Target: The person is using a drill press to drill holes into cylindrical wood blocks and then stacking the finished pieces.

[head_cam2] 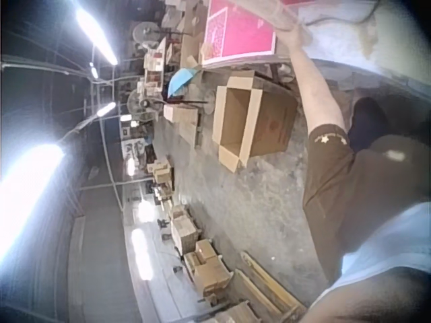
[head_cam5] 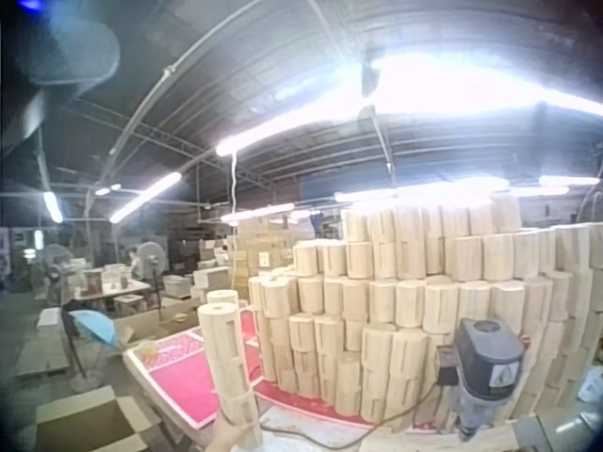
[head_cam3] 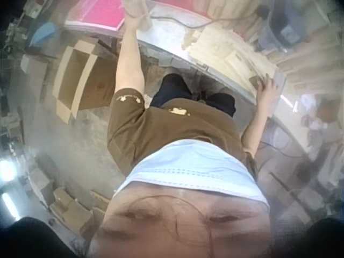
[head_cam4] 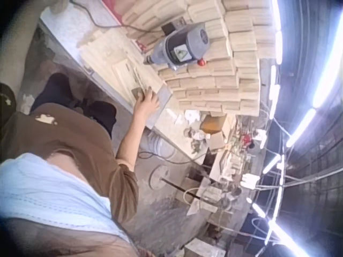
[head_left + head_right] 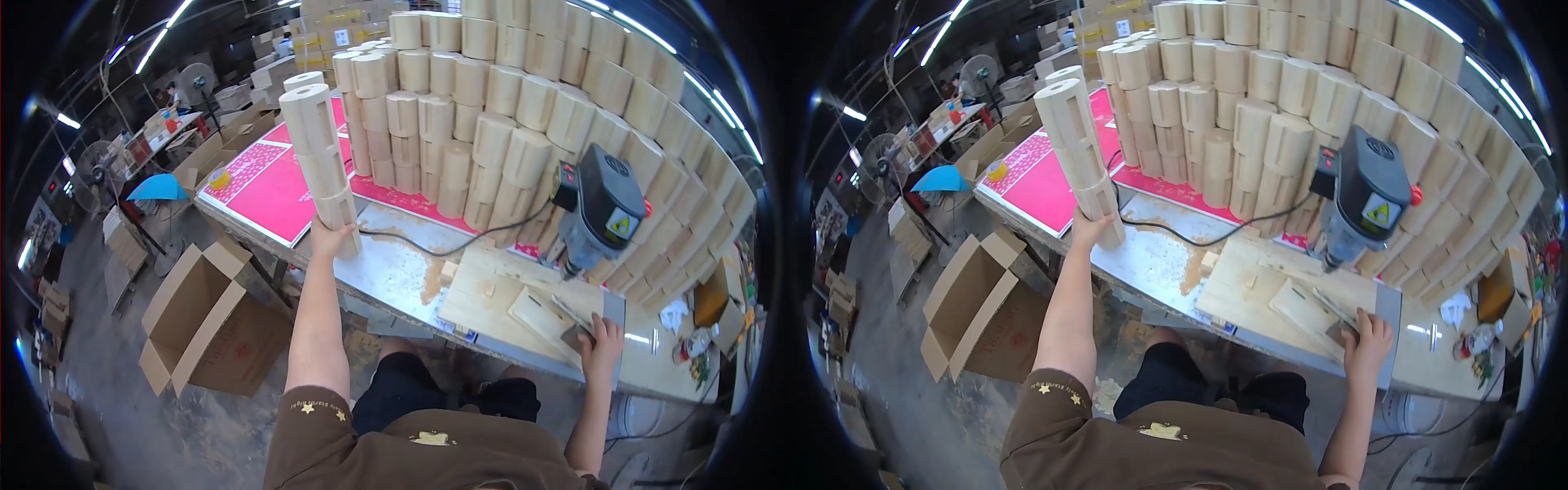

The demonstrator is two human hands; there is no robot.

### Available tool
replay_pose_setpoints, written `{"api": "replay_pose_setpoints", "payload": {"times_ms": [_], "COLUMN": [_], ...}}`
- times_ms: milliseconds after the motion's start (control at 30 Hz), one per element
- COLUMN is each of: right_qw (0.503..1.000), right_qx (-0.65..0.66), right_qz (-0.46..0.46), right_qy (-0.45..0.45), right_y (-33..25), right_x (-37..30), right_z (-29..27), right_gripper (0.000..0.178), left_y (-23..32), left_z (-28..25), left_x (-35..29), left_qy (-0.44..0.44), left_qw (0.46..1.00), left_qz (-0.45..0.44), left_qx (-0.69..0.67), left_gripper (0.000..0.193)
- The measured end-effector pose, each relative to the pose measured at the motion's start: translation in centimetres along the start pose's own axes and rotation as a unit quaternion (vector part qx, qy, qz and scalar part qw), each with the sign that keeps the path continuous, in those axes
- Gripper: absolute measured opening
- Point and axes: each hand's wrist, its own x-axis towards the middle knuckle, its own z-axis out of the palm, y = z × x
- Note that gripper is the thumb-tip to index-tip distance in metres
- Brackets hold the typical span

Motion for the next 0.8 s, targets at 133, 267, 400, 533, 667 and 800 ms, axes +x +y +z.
{"api": "replay_pose_setpoints", "payload": {"times_ms": [133,267,400,533,667,800], "right_qw": [0.972,0.878,0.851,0.835,0.853,0.834], "right_qx": [0.222,0.415,0.430,0.452,0.431,0.492], "right_qz": [-0.070,-0.185,-0.230,-0.242,-0.251,-0.080], "right_qy": [0.024,-0.150,-0.196,-0.198,-0.152,-0.235], "right_y": [-7.1,-15.2,-20.4,-26.1,-31.1,-34.3], "right_x": [0.9,4.6,8.6,12.3,17.0,23.1], "right_z": [0.2,4.1,8.8,11.8,15.2,19.4], "right_gripper": [0.029,0.026,0.025,0.024,0.026,0.049], "left_y": [0.3,-1.1,-1.0,-0.1,-1.0,-0.1], "left_z": [1.1,1.4,1.1,1.6,0.9,-0.1], "left_x": [-0.2,0.5,0.5,0.5,0.5,0.7], "left_qy": [0.007,-0.004,0.009,0.031,0.020,0.016], "left_qw": [1.000,0.998,0.999,0.999,0.999,0.999], "left_qz": [0.015,-0.057,-0.050,-0.040,-0.047,-0.030], "left_qx": [-0.021,-0.019,-0.008,0.000,-0.004,-0.005], "left_gripper": [0.081,0.082,0.079,0.077,0.079,0.080]}}
